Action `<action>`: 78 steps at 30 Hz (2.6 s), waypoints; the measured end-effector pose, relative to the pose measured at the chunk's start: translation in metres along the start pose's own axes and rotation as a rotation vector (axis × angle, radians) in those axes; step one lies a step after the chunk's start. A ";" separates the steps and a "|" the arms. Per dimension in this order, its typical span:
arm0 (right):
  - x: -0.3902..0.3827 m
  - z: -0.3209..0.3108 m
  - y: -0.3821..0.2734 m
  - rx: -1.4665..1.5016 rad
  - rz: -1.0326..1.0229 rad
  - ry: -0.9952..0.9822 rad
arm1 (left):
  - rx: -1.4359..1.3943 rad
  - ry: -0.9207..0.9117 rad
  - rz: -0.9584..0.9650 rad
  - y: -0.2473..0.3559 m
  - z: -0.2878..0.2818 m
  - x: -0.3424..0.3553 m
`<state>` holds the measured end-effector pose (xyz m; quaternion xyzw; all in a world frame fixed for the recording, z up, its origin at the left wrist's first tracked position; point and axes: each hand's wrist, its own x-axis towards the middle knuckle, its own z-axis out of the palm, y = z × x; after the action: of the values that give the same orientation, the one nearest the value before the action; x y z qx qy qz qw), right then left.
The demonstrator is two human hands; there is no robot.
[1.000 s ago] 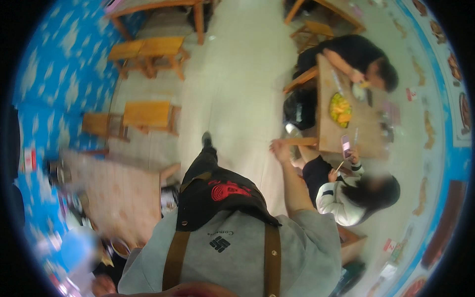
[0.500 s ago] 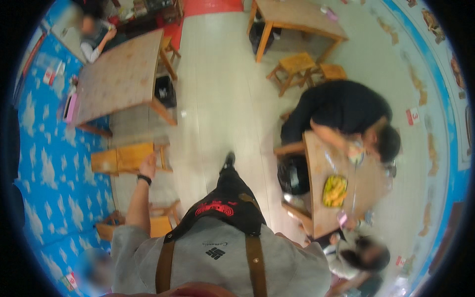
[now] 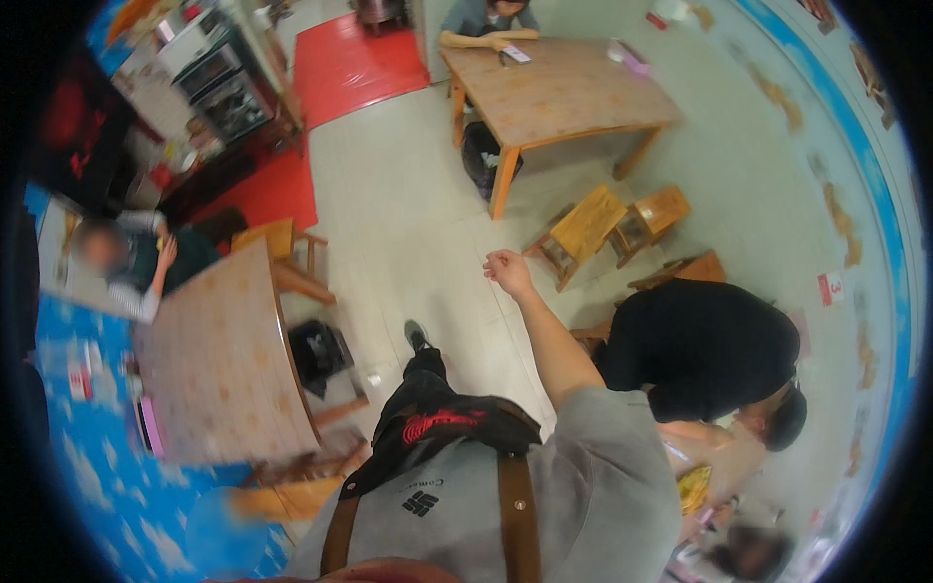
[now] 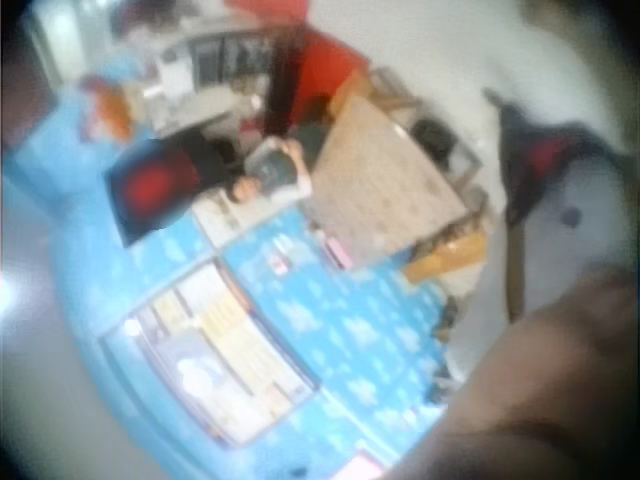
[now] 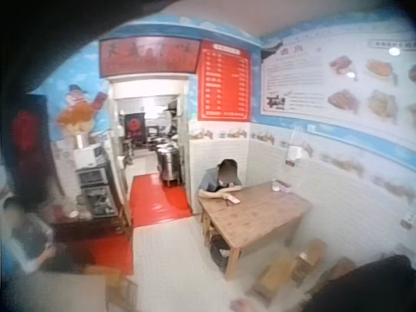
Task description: The person places round dough pieces onto a hot griddle to cook. They then move to a sink area to wash and separate sheets of tofu skin in water, and finally cut the rehydrated sheets into strips on a wooden board.
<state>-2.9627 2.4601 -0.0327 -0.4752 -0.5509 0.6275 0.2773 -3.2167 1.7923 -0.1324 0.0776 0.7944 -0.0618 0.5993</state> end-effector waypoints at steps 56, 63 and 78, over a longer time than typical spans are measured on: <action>1.994 0.632 -0.567 -0.899 0.248 -0.729 | -0.995 0.148 0.956 1.657 -1.796 0.303; 2.184 0.946 -0.910 -0.300 -0.018 -1.682 | -1.178 -0.235 1.265 1.793 -2.021 0.334; 2.694 1.029 -1.078 0.263 0.197 -1.055 | -0.120 -0.487 1.266 2.276 -2.550 0.409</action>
<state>-5.1436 4.6252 0.1525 -0.1069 -0.4852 0.8670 -0.0395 -5.2818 4.5307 0.1613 0.4780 0.4403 0.3295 0.6849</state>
